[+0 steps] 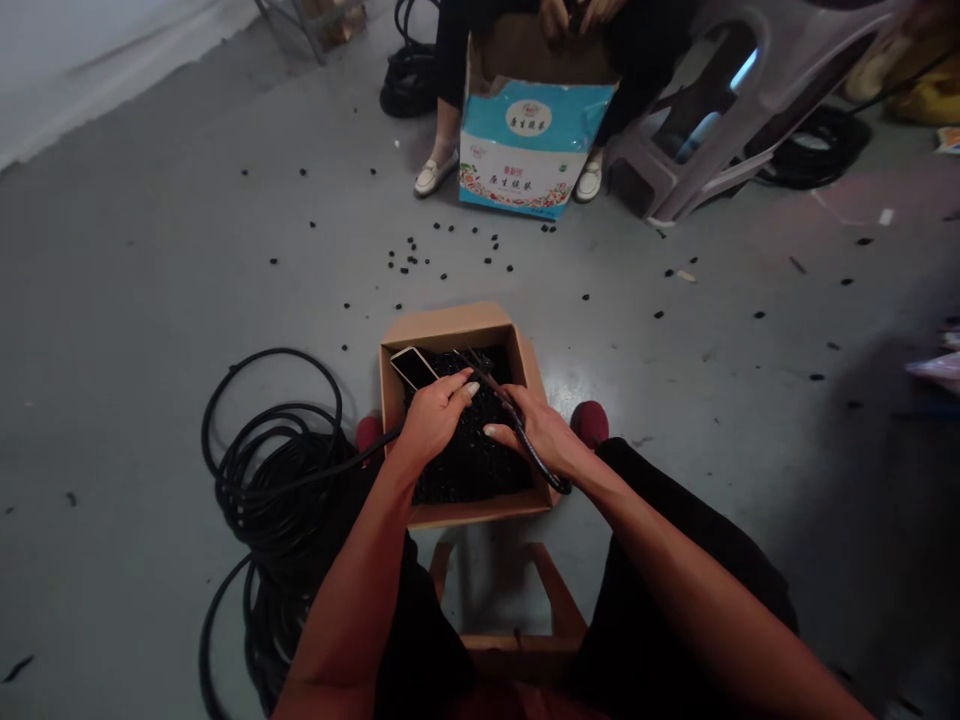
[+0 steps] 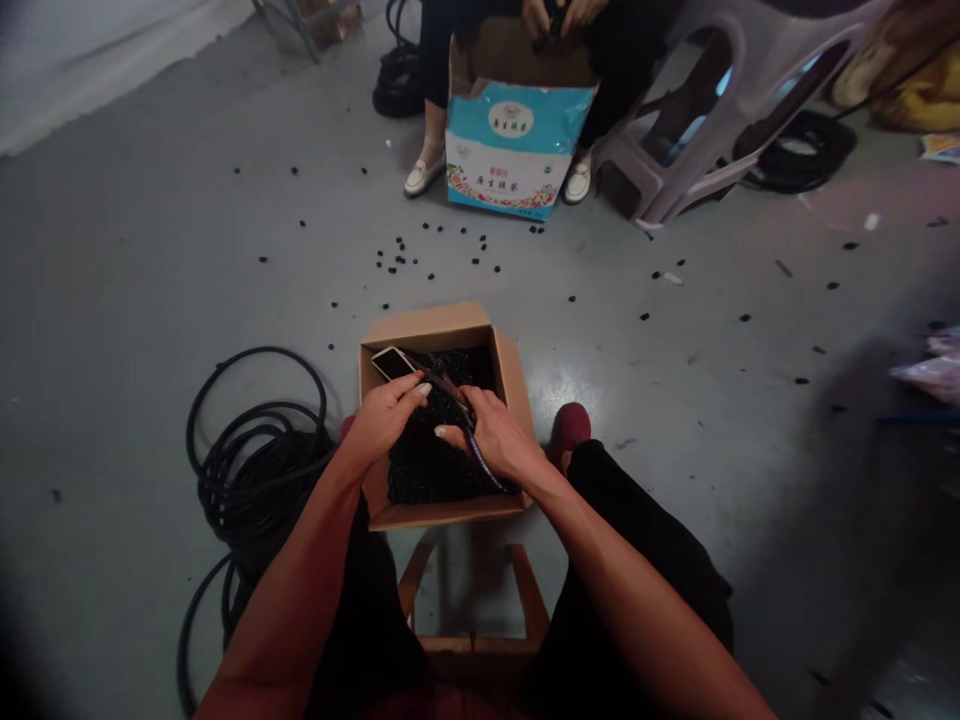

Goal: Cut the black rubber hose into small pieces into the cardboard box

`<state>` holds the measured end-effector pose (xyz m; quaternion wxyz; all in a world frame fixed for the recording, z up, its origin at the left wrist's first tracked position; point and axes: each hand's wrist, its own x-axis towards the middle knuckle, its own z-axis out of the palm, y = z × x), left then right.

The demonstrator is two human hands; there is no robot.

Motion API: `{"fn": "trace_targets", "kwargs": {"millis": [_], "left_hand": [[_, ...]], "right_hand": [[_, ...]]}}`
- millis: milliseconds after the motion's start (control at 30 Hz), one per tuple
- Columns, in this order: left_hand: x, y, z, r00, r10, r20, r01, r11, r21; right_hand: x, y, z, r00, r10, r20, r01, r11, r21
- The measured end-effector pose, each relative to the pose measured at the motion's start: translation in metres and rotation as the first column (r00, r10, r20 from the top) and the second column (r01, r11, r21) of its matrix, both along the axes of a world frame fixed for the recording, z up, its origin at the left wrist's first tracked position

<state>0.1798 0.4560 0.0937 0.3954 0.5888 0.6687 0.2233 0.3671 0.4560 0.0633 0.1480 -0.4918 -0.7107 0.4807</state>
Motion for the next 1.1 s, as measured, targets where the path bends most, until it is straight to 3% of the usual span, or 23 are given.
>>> {"fn": "trace_targets", "kwargs": {"millis": [433,900,1100], "left_hand": [[-0.004,0.002,0.003,0.999,-0.02,0.031,0.022,0.997,-0.07],[-0.007,0.002,0.003,0.996,-0.091,0.007,0.091,0.986,-0.138],[-0.008,0.002,0.001,0.976,-0.105,0.188,0.13,0.983,-0.126]], "right_hand": [[0.001,0.0,-0.003,0.996,0.02,0.091,-0.024,0.999,0.041],[-0.003,-0.009,-0.011,0.994,0.021,0.106,-0.016,0.999,-0.048],[0.001,-0.008,-0.005,0.99,0.013,0.139,-0.01,1.0,-0.022]]}}
